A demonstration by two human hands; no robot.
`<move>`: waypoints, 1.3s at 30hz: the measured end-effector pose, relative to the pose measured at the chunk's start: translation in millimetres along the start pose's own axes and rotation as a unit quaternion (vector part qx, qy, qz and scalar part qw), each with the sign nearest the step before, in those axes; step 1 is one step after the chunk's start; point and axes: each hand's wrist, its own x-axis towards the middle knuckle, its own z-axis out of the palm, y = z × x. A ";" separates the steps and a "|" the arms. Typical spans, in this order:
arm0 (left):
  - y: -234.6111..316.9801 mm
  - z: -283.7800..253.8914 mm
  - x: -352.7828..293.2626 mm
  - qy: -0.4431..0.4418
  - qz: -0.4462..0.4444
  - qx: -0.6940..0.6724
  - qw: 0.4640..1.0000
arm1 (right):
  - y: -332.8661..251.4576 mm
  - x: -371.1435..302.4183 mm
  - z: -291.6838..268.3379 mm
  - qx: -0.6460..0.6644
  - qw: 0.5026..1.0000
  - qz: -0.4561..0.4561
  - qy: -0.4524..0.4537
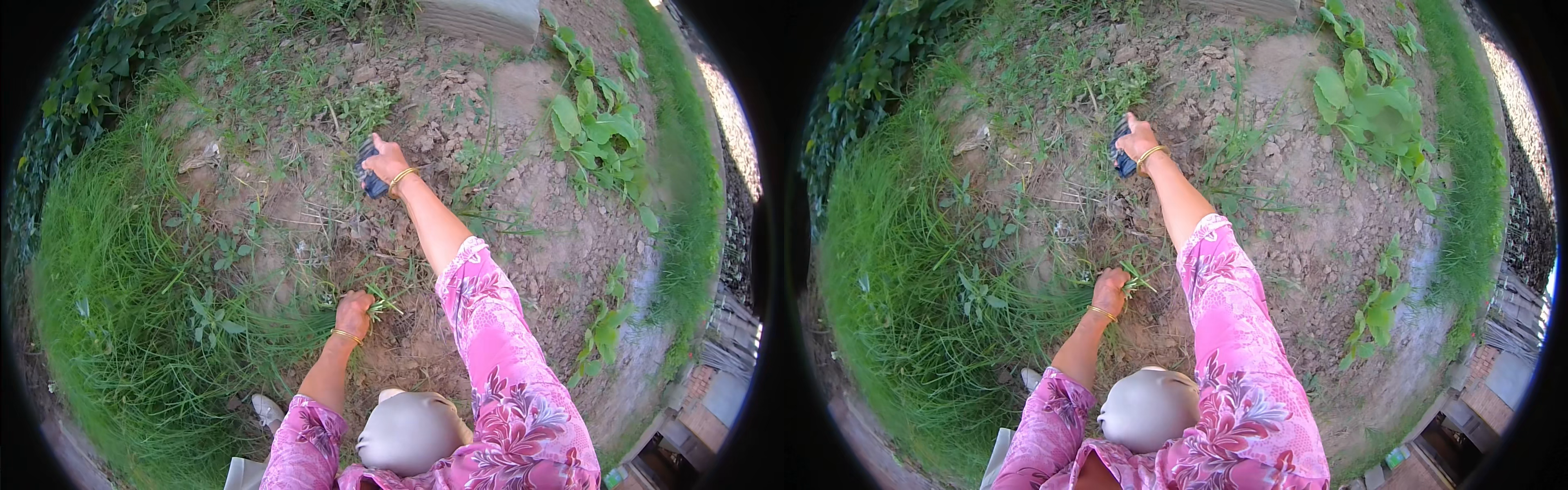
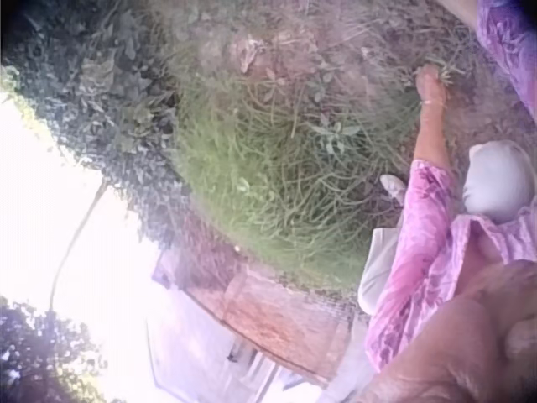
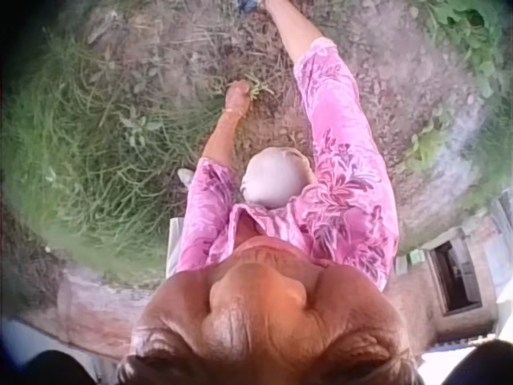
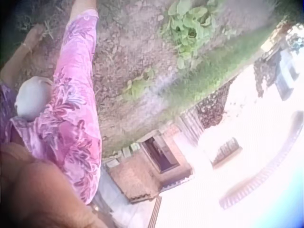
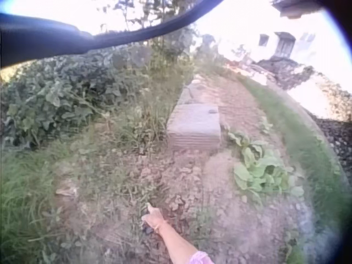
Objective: The person uses a handheld knife to cut grass in a garden area. They gather bunches of grass with one hand and slice them near the base with the other, repeating this process across the patch of vegetation.
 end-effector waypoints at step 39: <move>12.3 7.8 8.8 -0.012 0.036 -0.007 0.999 | 3.3 -12.2 -61.4 -0.182 0.981 -0.032 -0.058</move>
